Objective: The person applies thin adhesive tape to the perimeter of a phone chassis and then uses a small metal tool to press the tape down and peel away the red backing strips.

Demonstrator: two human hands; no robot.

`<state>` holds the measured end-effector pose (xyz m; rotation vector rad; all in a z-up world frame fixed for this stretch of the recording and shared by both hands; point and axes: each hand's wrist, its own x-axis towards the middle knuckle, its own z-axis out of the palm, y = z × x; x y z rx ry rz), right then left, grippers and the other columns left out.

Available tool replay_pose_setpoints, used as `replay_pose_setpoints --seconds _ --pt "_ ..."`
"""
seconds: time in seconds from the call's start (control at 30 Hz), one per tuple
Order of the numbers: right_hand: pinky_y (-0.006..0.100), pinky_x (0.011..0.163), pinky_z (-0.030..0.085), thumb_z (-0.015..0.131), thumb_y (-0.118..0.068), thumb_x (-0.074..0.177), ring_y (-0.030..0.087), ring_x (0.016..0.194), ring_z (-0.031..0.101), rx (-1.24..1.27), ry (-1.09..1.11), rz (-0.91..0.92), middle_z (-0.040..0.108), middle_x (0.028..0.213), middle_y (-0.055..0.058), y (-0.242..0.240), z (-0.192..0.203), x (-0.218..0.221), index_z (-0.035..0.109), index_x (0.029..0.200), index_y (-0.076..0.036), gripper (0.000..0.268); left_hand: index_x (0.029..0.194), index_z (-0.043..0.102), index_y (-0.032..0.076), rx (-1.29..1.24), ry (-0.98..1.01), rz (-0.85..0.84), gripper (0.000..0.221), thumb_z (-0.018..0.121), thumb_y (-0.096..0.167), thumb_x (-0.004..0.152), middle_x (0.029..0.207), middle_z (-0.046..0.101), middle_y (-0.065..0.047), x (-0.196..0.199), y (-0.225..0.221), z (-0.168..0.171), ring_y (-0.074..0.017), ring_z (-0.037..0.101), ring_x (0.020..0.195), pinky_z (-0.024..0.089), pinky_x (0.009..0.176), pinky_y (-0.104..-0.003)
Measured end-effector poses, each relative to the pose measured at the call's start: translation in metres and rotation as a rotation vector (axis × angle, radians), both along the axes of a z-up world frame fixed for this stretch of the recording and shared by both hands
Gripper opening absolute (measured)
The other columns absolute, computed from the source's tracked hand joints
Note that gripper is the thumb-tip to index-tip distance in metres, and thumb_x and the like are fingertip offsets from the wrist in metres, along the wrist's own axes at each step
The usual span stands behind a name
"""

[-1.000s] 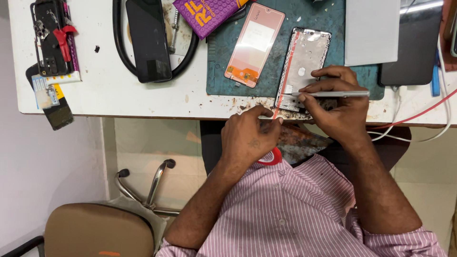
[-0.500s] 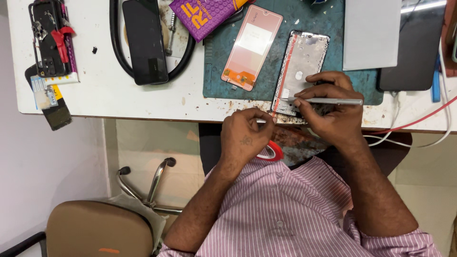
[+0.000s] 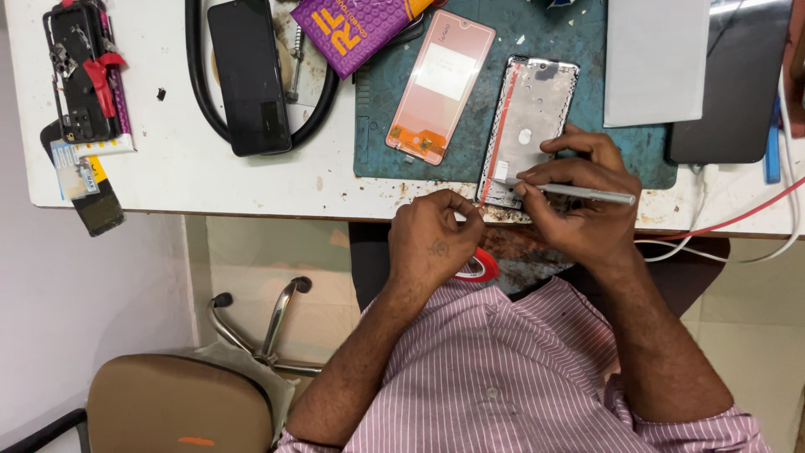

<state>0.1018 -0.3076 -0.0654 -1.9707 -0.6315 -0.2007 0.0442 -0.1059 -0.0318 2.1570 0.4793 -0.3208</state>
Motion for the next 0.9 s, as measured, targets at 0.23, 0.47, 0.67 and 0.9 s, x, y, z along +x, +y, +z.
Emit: replay_pose_setpoints --seconds 0.23,0.47,0.67,0.9 --pt "0.05 0.13 0.044 0.084 -0.003 0.087 0.019 0.123 0.066 0.069 0.058 -0.009 0.07 0.109 0.008 -0.0006 -0.0003 -0.0027 0.075 0.098 -0.007 0.015 0.08 0.076 0.01 0.003 0.016 -0.002 0.014 0.077 0.024 0.077 0.052 0.063 0.0 -0.0015 -0.002 0.0026 -0.0124 0.062 0.045 0.052 0.049 -0.032" --pt "0.051 0.128 0.044 0.083 -0.002 0.088 0.019 0.123 0.065 0.07 0.062 -0.008 0.073 0.102 0.007 -0.0013 -0.0004 -0.003 0.074 0.097 -0.006 0.013 0.08 0.076 0.01 0.008 0.027 -0.013 0.014 0.076 0.024 0.077 0.052 0.063 0.0 -0.0011 -0.0015 0.0009 -0.0122 0.063 0.046 0.053 0.051 -0.031" --pt "0.051 0.128 0.043 0.083 -0.002 0.088 0.02 0.122 0.066 0.074 0.05 -0.001 0.073 0.102 0.007 -0.0012 -0.002 -0.0025 0.074 0.097 -0.006 0.013 0.082 0.076 0.01 0.002 0.034 -0.032 0.014 0.076 0.023 0.077 0.052 0.063 0.0 -0.0011 -0.0006 0.001 -0.0115 0.063 0.046 0.053 0.05 -0.031" --pt "0.049 0.126 0.045 0.084 -0.002 0.087 0.021 0.119 0.067 0.063 0.054 -0.015 0.071 0.105 0.011 -0.0008 -0.0012 -0.0025 0.074 0.097 -0.004 0.014 0.082 0.076 0.009 -0.019 0.029 -0.034 0.015 0.077 0.022 0.076 0.055 0.065 0.0 -0.0024 -0.0014 0.0023 -0.0111 0.064 0.048 0.052 0.051 -0.031"
